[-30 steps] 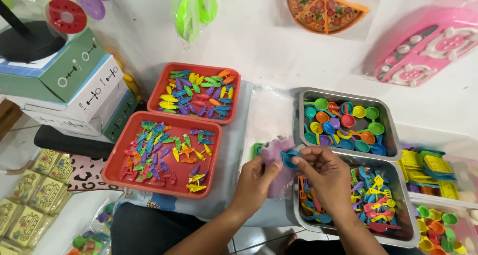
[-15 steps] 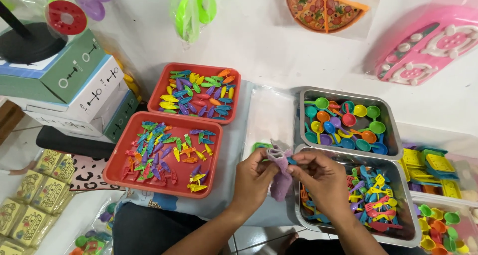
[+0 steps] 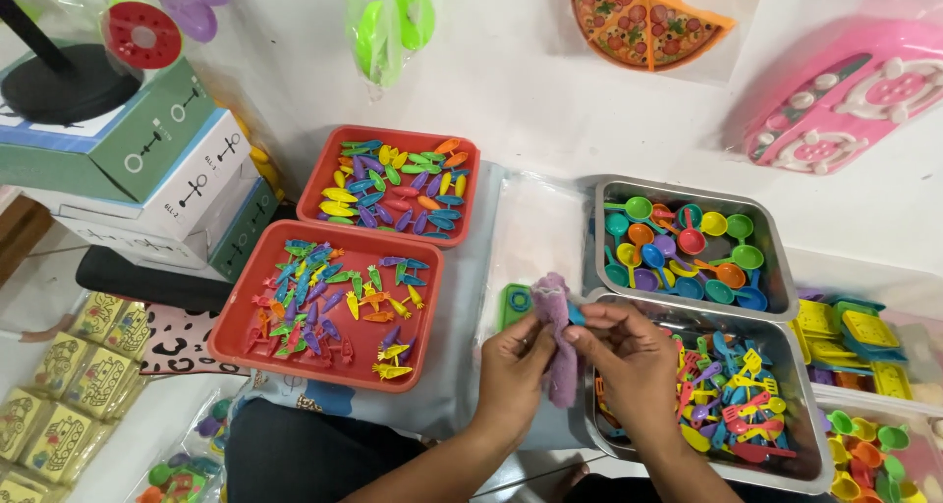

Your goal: The person is cleaning small plastic toys, such as letters and kitchen items, by wiping them individually with a cloth and organizing them into trays.

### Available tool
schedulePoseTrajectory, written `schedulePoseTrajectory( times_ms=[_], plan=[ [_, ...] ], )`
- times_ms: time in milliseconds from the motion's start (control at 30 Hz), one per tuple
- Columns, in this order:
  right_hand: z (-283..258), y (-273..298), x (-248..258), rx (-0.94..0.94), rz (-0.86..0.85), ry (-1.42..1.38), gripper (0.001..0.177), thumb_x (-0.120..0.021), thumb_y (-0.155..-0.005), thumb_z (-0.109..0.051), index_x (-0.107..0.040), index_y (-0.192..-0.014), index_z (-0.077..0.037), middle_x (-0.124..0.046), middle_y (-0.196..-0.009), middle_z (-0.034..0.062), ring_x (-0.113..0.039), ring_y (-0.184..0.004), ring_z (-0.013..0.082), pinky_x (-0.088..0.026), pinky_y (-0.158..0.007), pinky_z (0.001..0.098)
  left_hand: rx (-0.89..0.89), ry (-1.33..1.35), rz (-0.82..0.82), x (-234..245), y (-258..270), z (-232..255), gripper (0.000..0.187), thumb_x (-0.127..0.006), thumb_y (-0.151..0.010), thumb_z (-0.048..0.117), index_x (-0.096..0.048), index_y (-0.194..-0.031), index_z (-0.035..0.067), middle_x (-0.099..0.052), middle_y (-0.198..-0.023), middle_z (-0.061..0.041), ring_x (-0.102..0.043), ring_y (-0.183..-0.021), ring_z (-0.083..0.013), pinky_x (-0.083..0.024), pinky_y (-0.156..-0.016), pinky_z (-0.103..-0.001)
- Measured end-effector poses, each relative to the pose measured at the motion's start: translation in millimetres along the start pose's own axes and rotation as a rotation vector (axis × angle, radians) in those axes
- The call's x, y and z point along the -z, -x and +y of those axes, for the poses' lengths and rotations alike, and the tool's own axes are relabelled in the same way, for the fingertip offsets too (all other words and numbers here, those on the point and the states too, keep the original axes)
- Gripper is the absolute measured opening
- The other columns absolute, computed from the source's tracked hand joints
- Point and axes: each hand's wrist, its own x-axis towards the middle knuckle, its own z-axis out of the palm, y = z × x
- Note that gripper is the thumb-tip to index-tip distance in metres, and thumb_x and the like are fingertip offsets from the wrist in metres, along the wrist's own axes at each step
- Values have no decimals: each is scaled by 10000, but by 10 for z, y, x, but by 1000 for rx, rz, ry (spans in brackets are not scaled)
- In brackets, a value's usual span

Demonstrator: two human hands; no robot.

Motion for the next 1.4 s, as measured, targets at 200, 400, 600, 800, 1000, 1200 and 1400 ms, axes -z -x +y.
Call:
schedulePoseTrajectory(
  times_ms=[200,400,600,800,1000,1200,1400],
  plan=[
    [-323,98,-109,231,39,516,306,-898,-688,-41,-803,-979,-23,-735,-772,35,-583,-636,98,-464,-591,220,-5,-197,-18,38,-20,88,186,-648,-984,74,-776,-1087,-12,-653,-775,-31,-484,-628,-44,-369,-522,-197],
    [-372,72,-160,258,-8,610,416,-878,-705,-65,-775,-1108,-55,-787,-876,35,-684,-736,104,-555,-691,232,-115,-431,-31,131,-95,33,153,-650,-981,114,-751,-924,13,-626,-679,-18,-485,-563,-61,-380,-488,-229],
    [-438,68,-170,275,-54,568,424,-842,-720,-27,-790,-1139,-71,-779,-922,47,-661,-752,112,-542,-697,228,26,-193,-97,57,-67,150,204,-621,-1002,109,-689,-1174,23,-675,-841,-29,-501,-634,-35,-370,-519,-190],
    [-361,98,-240,361,-76,664,441,-832,-714,-46,-764,-1149,-73,-786,-997,48,-718,-819,140,-571,-737,258,-122,-190,-28,51,-66,131,347,-598,-947,10,-687,-1282,25,-727,-1043,-68,-651,-890,-97,-541,-794,-231],
    [-337,36,-142,327,-171,605,588,-803,-679,3,-724,-1255,-86,-755,-957,49,-676,-793,145,-560,-735,259,-77,-444,-96,-18,68,360,252,-487,-1049,165,-645,-1225,78,-615,-740,-21,-481,-491,-80,-393,-442,-261],
    [-387,-84,32,150,-259,486,584,-812,-661,48,-751,-1235,-44,-793,-1055,57,-700,-825,144,-600,-772,265,-275,-639,-149,-9,81,546,172,-640,-943,105,-719,-1069,18,-645,-718,-12,-506,-590,-79,-419,-531,-245],
    [-403,-119,131,137,-214,450,583,-782,-670,129,-783,-1222,-59,-699,-929,43,-560,-722,131,-452,-625,252,-96,-366,-236,42,-11,377,243,-602,-1017,176,-769,-1074,9,-651,-777,10,-484,-649,-43,-391,-586,-203]
  ],
)
